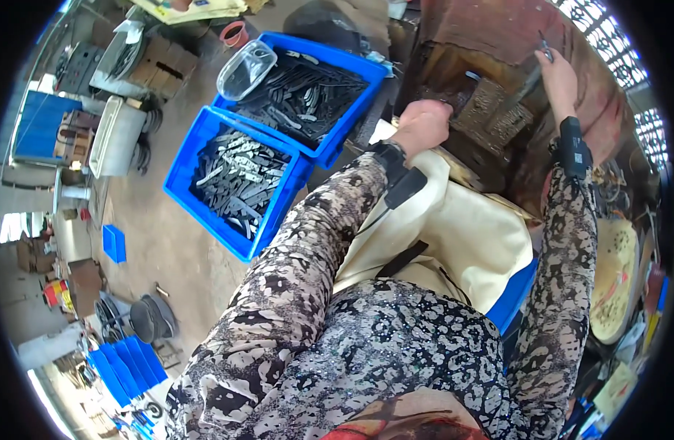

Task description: The person picks up metal pieces from a blue bin, holds them against a grinding machine, and then places the finished pieces into a separate blue bin.

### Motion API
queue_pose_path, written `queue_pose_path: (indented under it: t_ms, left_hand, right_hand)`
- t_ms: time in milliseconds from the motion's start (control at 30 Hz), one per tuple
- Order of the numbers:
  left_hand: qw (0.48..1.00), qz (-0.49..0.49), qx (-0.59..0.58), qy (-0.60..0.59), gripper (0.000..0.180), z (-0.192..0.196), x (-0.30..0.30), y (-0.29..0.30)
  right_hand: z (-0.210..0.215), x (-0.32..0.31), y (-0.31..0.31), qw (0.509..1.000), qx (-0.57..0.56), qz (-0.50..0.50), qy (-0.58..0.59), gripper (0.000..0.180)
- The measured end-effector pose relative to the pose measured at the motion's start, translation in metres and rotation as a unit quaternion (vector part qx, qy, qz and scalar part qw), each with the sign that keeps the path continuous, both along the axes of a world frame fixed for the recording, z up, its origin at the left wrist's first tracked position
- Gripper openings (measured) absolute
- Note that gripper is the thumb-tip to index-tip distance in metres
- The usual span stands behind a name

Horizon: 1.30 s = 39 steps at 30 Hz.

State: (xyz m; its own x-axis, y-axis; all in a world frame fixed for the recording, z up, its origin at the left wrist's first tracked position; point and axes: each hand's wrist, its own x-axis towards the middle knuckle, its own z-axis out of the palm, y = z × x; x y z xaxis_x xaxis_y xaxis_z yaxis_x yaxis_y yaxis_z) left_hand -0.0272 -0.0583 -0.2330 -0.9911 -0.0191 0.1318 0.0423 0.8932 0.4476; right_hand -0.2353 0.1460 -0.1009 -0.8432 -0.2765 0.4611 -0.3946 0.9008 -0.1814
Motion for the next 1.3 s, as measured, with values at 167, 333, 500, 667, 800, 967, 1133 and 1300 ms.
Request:
queue_pose_path:
  t_ms: [167, 333, 500, 667, 800, 967, 1133, 1300]
  left_hand:
    - [1.000, 0.015, 0.003, 0.013, 0.019, -0.010, 0.002, -0.007]
    - [0.999, 0.001, -0.013, -0.032, 0.019, -0.009, -0.004, -0.002]
    - [0.999, -0.016, 0.004, -0.042, 0.023, -0.004, 0.006, -0.016]
    - [1.000, -0.019, 0.012, 0.004, 0.021, 0.001, 0.008, -0.013]
    - [0.951, -0.013, 0.182, 0.250, 0.021, 0.005, 0.042, -0.033]
    - [0.941, 0.127, 0.143, 0.279, 0.032, 0.005, 0.151, -0.113]
    - [0.920, 0.322, 0.036, 0.220, 0.035, -0.038, 0.238, -0.203]
    - [0.859, 0.478, 0.020, 0.184, 0.031, -0.091, 0.325, -0.291]
  right_hand:
    - [0.006, -0.008, -0.012, 0.999, 0.018, -0.004, -0.050, 0.047]
    - [-0.010, 0.011, 0.001, 0.996, -0.065, 0.048, 0.038, 0.050]
    - [-0.085, 0.091, 0.034, 0.976, -0.135, 0.032, -0.166, 0.040]
    - [-0.144, 0.151, 0.073, 0.965, -0.129, 0.064, -0.219, 0.033]
    - [-0.160, 0.164, 0.074, 0.979, -0.042, 0.081, -0.184, 0.031]
    - [-0.155, 0.172, 0.069, 0.983, -0.035, 0.043, -0.173, 0.029]
    - [-0.158, 0.171, 0.069, 0.986, -0.034, 0.038, -0.159, 0.029]
    - [-0.160, 0.170, 0.066, 0.987, -0.027, 0.038, -0.152, 0.029]
